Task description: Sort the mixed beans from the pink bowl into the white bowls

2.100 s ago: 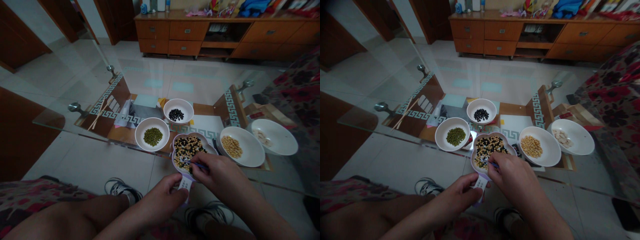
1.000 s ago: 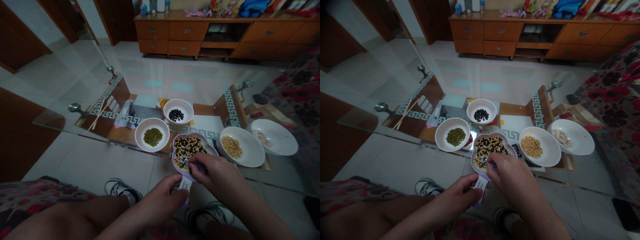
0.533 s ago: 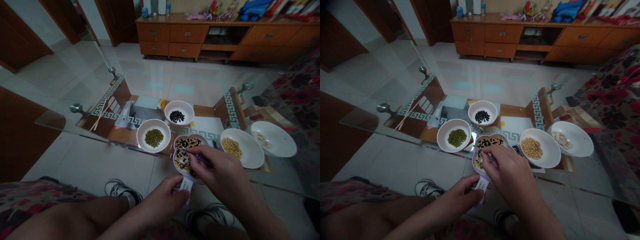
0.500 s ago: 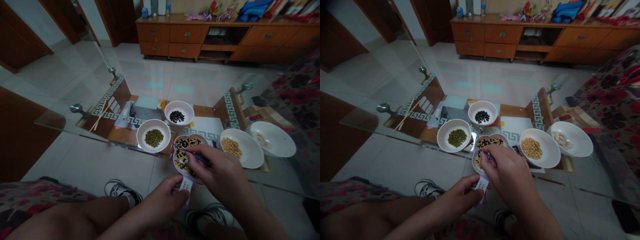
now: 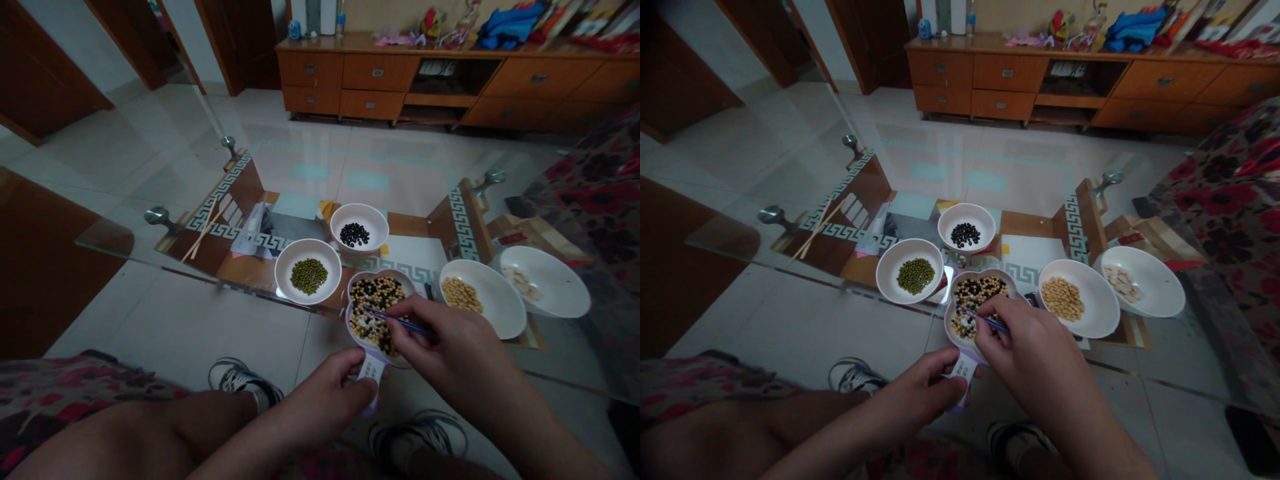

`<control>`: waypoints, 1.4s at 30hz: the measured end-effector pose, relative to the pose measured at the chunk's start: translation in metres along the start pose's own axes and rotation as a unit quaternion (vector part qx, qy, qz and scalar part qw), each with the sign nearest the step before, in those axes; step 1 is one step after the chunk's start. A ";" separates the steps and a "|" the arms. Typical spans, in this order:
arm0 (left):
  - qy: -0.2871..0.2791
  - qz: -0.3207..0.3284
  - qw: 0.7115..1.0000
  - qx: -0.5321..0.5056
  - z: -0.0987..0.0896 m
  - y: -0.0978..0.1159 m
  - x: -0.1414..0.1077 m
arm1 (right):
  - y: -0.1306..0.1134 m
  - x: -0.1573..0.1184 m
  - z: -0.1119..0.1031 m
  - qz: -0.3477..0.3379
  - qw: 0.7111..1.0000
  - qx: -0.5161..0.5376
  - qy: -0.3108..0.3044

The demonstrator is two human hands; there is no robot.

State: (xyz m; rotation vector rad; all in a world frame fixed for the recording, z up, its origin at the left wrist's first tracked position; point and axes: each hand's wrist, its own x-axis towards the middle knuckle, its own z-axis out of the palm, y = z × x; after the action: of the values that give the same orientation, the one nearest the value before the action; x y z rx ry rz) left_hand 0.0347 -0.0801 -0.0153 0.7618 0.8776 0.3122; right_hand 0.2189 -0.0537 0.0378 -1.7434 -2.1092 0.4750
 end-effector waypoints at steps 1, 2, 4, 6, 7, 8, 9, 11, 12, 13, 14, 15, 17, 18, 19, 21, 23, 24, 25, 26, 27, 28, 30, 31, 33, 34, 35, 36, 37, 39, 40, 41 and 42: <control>-0.002 -0.001 1.000 -0.001 0.000 0.001 0.000 | 0.002 -0.001 0.001 0.010 1.000 -0.005 -0.023; -0.004 -0.001 1.000 -0.001 0.000 0.002 -0.001 | 0.004 -0.002 0.002 0.018 0.999 -0.009 -0.041; -0.005 -0.004 1.000 -0.001 0.000 0.003 -0.001 | 0.005 -0.002 0.005 0.026 0.997 -0.011 -0.071; -0.006 -0.005 1.000 -0.006 -0.001 0.002 -0.001 | 0.005 -0.003 0.007 0.026 0.995 -0.007 -0.095; -0.007 -0.002 1.000 -0.009 -0.001 0.002 -0.001 | 0.004 -0.003 0.008 0.026 0.994 -0.005 -0.103; -0.009 0.002 1.000 -0.010 -0.001 0.001 -0.001 | 0.004 -0.003 0.009 0.026 0.994 -0.003 -0.108; -0.011 0.004 1.000 -0.010 -0.001 0.001 -0.001 | 0.004 -0.003 0.010 0.027 0.993 -0.003 -0.112; -0.012 0.007 1.000 -0.004 -0.001 0.000 -0.001 | 0.004 -0.004 0.012 0.031 0.993 -0.002 -0.114; -0.011 0.008 1.000 -0.002 -0.001 0.000 -0.001 | 0.005 -0.005 0.012 0.034 0.993 -0.003 -0.115; -0.009 0.009 1.000 -0.001 -0.001 0.000 -0.001 | 0.005 -0.005 0.013 0.036 0.992 -0.002 -0.117; -0.008 0.010 1.000 -0.001 -0.001 0.001 -0.001 | 0.005 -0.005 0.014 0.038 0.992 -0.002 -0.120; -0.008 0.010 1.000 0.000 -0.001 0.001 -0.002 | 0.005 -0.005 0.014 0.040 0.992 0.000 -0.123; -0.011 0.011 1.000 -0.001 0.000 0.001 -0.002 | 0.005 -0.005 0.015 0.043 0.991 -0.001 -0.128; -0.012 0.011 1.000 -0.002 0.000 0.001 -0.002 | 0.005 -0.005 0.015 0.043 0.991 -0.002 -0.130; -0.012 0.009 1.000 -0.003 0.000 0.000 -0.002 | 0.005 -0.005 0.016 0.042 0.990 -0.004 -0.132; -0.009 0.006 1.000 -0.007 -0.001 0.000 -0.002 | 0.005 -0.005 0.016 0.041 0.990 -0.010 -0.133; -0.005 0.002 1.000 -0.007 -0.001 -0.001 -0.002 | 0.006 -0.005 0.016 0.040 0.990 -0.015 -0.133; -0.003 0.001 1.000 -0.006 -0.001 -0.001 -0.002 | 0.006 -0.005 0.016 0.040 0.990 -0.018 -0.132; -0.003 0.001 1.000 -0.003 -0.001 -0.001 -0.002 | 0.006 -0.005 0.017 0.039 0.991 -0.020 -0.129; -0.003 0.000 1.000 0.000 -0.001 -0.001 -0.002 | 0.006 -0.005 0.017 0.038 0.991 -0.021 -0.128; -0.003 -0.001 1.000 0.002 -0.001 -0.001 -0.002 | 0.006 -0.005 0.017 0.036 0.991 -0.021 -0.126; -0.002 -0.001 1.000 0.002 -0.001 -0.001 -0.002 | 0.006 -0.006 0.017 0.036 0.991 -0.020 -0.125; -0.001 0.003 1.000 0.001 -0.001 -0.001 -0.002 | 0.006 -0.005 0.017 0.036 0.992 -0.016 -0.124; -0.001 0.006 1.000 0.002 -0.001 -0.002 -0.001 | 0.006 -0.005 0.017 0.036 0.991 -0.014 -0.125; -0.004 0.013 1.000 0.003 -0.002 -0.003 -0.001 | 0.006 -0.005 0.016 0.038 0.991 -0.012 -0.129; -0.005 0.015 1.000 0.004 -0.002 -0.003 0.000 | 0.006 -0.005 0.016 0.039 0.990 -0.013 -0.132; -0.006 0.015 1.000 0.002 -0.002 -0.003 0.000 | 0.005 -0.005 0.016 0.040 0.990 -0.014 -0.135; -0.006 0.014 1.000 -0.001 -0.002 -0.003 0.000 | 0.005 -0.004 0.016 0.041 0.990 -0.017 -0.137; -0.007 0.013 1.000 -0.003 -0.002 -0.003 0.000 | 0.006 -0.004 0.017 0.041 0.989 -0.019 -0.138; -0.006 0.013 1.000 -0.007 -0.001 -0.002 0.000 | 0.006 -0.004 0.018 0.040 0.990 -0.019 -0.135; -0.005 0.012 1.000 -0.006 -0.001 -0.001 0.000 | 0.006 -0.004 0.017 0.037 0.991 -0.018 -0.131; -0.004 0.010 1.000 -0.004 -0.001 -0.001 -0.001 | 0.007 -0.004 0.015 0.033 0.991 -0.014 -0.126; -0.004 0.009 1.000 -0.001 -0.001 0.000 -0.001 | 0.007 -0.003 0.012 0.028 0.993 -0.008 -0.118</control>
State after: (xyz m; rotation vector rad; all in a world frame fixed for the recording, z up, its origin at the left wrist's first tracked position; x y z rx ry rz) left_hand 0.0334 -0.0802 -0.0150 0.7689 0.8642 0.3250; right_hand 0.2200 -0.0560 0.0239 -1.8387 -2.2309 0.7133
